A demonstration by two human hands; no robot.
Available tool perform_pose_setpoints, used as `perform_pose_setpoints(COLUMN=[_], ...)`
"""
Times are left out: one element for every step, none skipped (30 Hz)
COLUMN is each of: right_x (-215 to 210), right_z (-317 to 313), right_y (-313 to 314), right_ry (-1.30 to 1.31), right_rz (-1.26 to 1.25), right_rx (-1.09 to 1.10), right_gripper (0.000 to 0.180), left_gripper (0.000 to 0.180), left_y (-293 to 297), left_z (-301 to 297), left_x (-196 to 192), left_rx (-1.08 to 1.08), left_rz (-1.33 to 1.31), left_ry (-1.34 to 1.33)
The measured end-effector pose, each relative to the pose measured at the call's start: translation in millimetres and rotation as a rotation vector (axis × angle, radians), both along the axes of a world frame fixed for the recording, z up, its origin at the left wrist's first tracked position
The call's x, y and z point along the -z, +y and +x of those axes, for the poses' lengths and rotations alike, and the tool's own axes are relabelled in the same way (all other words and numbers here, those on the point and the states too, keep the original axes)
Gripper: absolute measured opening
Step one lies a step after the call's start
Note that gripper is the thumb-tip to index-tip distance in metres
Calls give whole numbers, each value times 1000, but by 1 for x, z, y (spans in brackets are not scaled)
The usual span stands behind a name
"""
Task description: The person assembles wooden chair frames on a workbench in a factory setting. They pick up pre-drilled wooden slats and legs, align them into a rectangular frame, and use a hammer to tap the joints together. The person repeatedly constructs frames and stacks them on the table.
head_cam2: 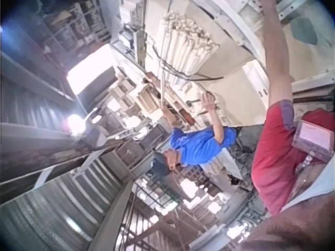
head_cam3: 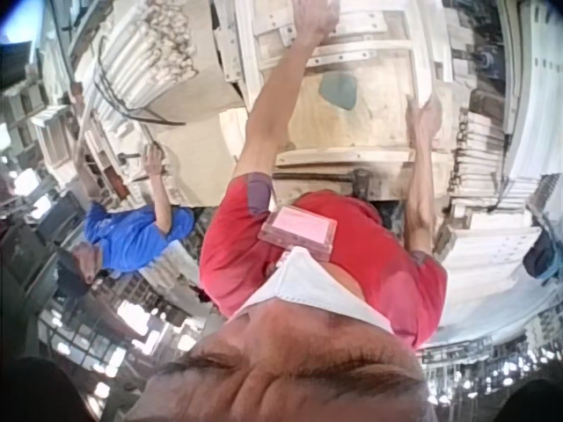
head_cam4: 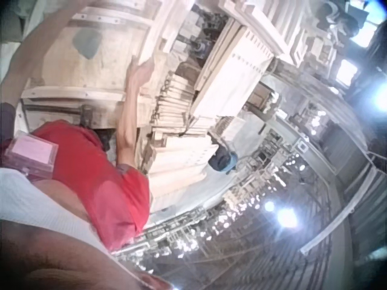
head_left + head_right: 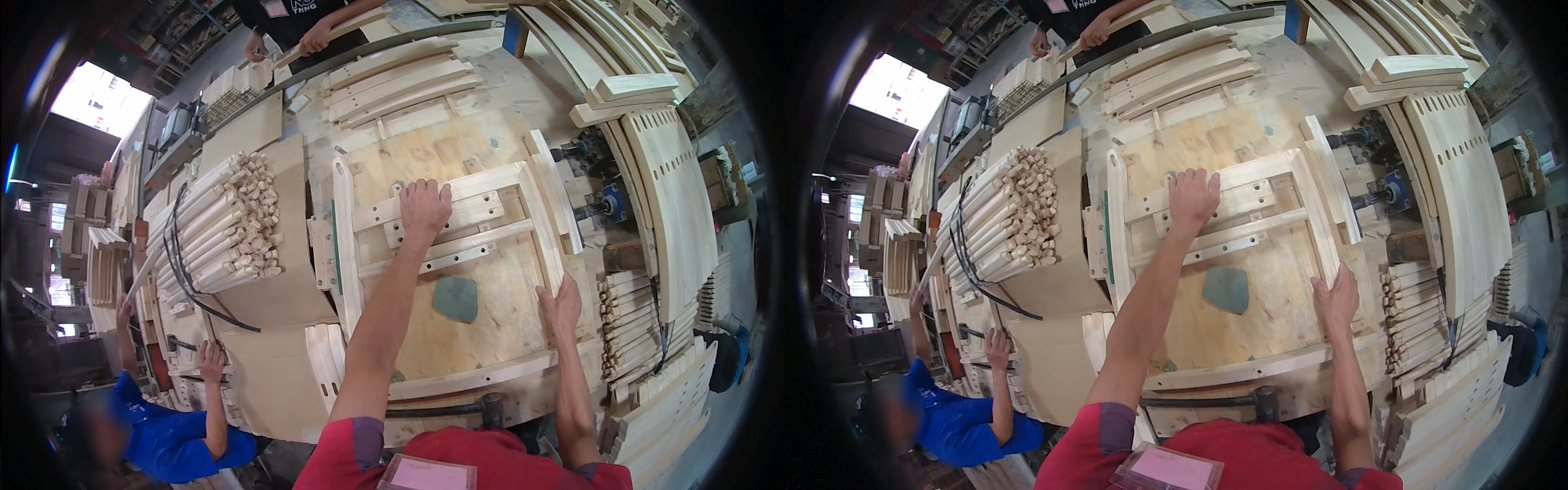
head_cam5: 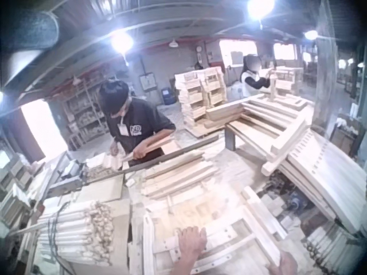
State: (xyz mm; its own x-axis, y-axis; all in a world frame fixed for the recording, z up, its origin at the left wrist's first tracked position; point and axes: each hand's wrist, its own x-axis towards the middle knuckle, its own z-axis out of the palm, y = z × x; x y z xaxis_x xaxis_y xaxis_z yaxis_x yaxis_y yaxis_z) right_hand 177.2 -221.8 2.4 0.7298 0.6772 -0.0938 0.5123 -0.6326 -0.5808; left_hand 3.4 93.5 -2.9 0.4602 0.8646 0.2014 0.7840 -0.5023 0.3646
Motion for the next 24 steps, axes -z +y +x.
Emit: perform_pose_setpoints(right_x=[0,1,1,2,4,7,15,25,29,36,27,21,15,10,6,5,3,1,4,7,7,6,4,4], right_z=[0,0,-2,-1,-2,-2,-1,-1,-3,-2,-2,-4,-5,-4,-3,-3,-4,-4,-3,-2,-2,-2,1,0], right_y=[0,1,0,-3,-3,-3,-10,-17,-21,-22,-13,-10,-7,-7,-11,-6,-5,-4,-6,-9,-7,-5,-4,-4], right_ry=[9,21,33,27,24,19,-43,-99,-141,-176,-137,-156,-159,-155,-131,-106,-80,-99,-121,-143,-121,-99,-78,-81], right_rz=[-1,-2,-6,-7,-6,-4,-7,-27,-37,-3,-47,-21,-38,-58,-91,-107,-126,-102,-77,-54,-54,-54,-55,-64], right_rx=[2,0,-2,-12,-27,-33,-14,3,16,2,-2,-4,-3,7,4,-4,-9,-12,-10,-5,-9,-12,-14,-17], right_gripper=[57,57,57,57,57,57,59,60,64,63,60,60,61,62,61,61,60,58,57,55,55,55,55,58], left_gripper=[39,37,36,33,31,30,31,35,36,37,38,38,39,41,43,44,46,46,46,46,45,44,42,41], left_y=[1,1,-4,-15,-30,-50,-84,-126,-166,-214,-260,-303,-348,-374,-389,-394,-398,-402,-402,-399,-396,-399,-402,-407], left_z=[-2,-5,-10,-11,-19,-24,-24,-34,-52,-84,-127,-160,-186,-202,-203,-200,-198,-198,-201,-204,-204,-204,-204,-207], left_x=[-2,-4,-8,-7,-8,-12,-21,-32,-32,-32,-33,-31,-32,-39,-40,-40,-41,-39,-32,-26,-22,-21,-22,-24], left_rx=[1,-1,-4,24,50,87,150,211,280,318,393,477,409,348,356,357,360,339,365,393,418,402,387,364], left_rz=[-16,-32,-50,96,241,387,317,229,111,-31,-96,-126,-242,-362,-356,-335,-315,-374,-392,-410,-425,-489,-552,-625], left_ry=[2,7,12,-62,-134,-209,-276,-337,-351,-358,-191,-46,-101,-142,-45,55,155,251,266,282,302,303,303,309])
